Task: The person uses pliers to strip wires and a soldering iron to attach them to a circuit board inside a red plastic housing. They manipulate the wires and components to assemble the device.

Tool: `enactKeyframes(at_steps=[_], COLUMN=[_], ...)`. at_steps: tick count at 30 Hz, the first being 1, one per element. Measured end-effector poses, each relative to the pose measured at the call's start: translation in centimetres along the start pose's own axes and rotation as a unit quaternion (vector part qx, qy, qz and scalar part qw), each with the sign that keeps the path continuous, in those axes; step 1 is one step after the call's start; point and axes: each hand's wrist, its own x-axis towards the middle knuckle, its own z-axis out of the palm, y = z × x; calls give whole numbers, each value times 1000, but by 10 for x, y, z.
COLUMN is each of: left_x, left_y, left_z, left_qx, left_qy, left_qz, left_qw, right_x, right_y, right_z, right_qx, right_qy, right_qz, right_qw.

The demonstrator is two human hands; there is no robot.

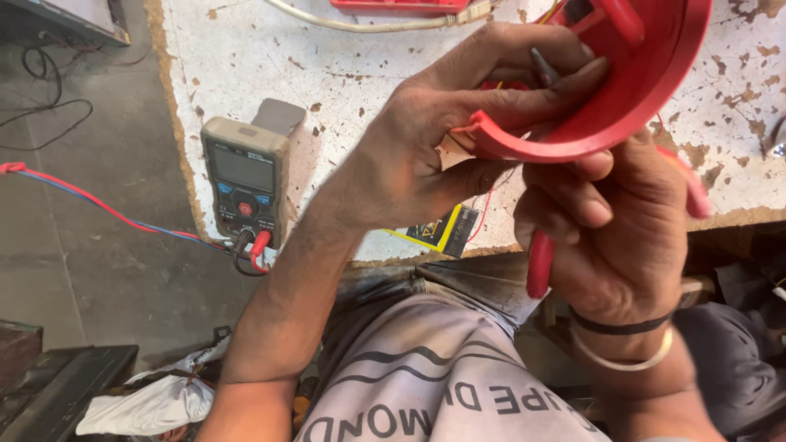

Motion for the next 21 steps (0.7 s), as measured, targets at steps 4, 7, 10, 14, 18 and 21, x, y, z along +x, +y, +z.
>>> enactKeyframes(at_steps=[4,7,10,14,18,21], left_x=[-3,-1,3,0,-8,-9], left_y=[4,4,4,8,5,-1], left_z=[2,4,3,-7,-5,-4], left_qx=[18,2,-23,53,-9,-57], left_qy=[-4,-11,3,52,140,186], left_qz=[-2,-5,29,-9,-106,-123], left_qw=[1000,1000,999,997,984,973], right_x=[-6,-11,-19,-31,-52,-32], right_y=[2,7,8,-6,-44,-93], right_z=[-9,-11,-9,-16,-54,-106], right_qx=[133,231,323,149,-313,-661], right_qy=[7,5,-24,-73,53,139], right_qz=[52,71,110,72,-282,-372], right_qw=[990,970,940,984,905,636])
